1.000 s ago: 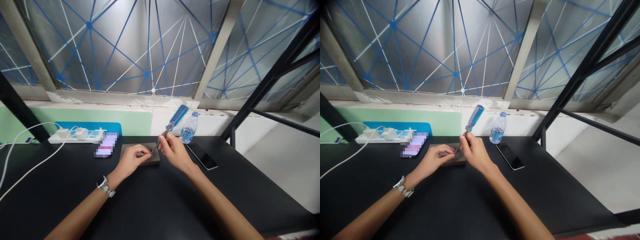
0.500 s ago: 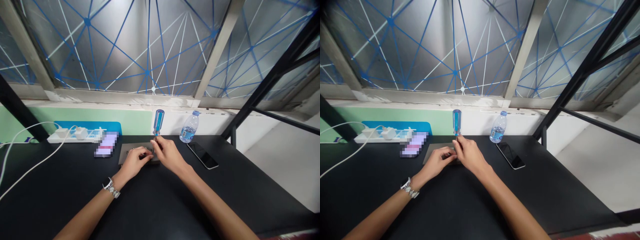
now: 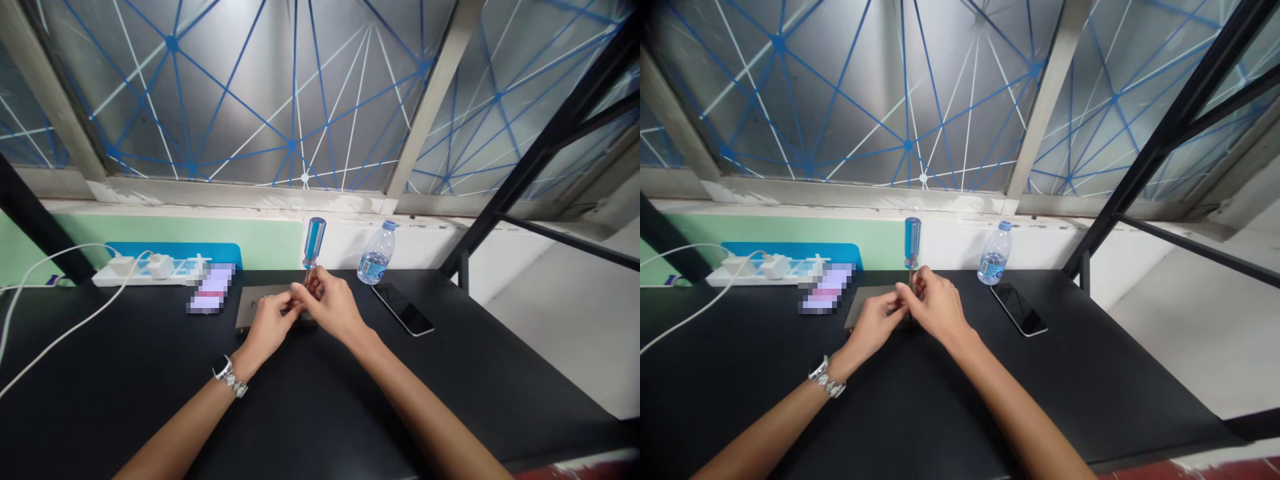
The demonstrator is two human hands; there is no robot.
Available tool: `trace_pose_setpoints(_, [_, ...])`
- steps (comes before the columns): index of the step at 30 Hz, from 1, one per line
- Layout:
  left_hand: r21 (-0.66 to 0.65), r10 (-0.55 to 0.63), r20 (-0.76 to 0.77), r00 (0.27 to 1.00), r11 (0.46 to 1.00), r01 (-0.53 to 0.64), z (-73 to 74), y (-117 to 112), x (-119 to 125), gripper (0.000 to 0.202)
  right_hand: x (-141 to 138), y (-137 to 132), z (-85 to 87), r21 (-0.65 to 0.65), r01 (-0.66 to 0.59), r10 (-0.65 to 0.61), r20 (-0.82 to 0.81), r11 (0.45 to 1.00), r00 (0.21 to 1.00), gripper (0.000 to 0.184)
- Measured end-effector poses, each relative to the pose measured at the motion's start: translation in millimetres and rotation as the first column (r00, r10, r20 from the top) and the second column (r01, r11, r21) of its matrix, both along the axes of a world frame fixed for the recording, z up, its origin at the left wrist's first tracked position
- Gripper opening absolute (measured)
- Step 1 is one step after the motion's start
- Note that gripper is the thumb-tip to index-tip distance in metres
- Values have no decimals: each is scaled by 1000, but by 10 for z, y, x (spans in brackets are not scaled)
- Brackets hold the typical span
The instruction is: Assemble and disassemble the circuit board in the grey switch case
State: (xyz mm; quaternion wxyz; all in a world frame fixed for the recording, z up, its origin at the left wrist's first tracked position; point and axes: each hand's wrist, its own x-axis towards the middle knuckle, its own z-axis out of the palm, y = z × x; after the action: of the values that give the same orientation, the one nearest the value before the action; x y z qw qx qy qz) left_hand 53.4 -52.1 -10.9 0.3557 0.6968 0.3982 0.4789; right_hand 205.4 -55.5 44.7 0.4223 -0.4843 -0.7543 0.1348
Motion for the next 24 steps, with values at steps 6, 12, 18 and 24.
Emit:
trace_pose_setpoints(6, [26,-96,-84,992,995,98,69,-19,-45,25,110,-22,16,-137,-328,300,-187,935,935,28])
trace_pose_setpoints(12, [62,9,-106,994,998,-2,125,-79,-16,23,101,-19,0,-125,-234,211,-174,964,962,18])
trace_pose_setpoints(18, [131,180,-84,980,977,-168,105,-84,21,10,-5,-42,-52,-39,-49,43,-134,998,990,11])
trace_pose_setpoints(24, [12,24,19,1000,1000,-24,39,-2,-55,19,-22,-29,-83,-97,-145,124,-195,985,973,24])
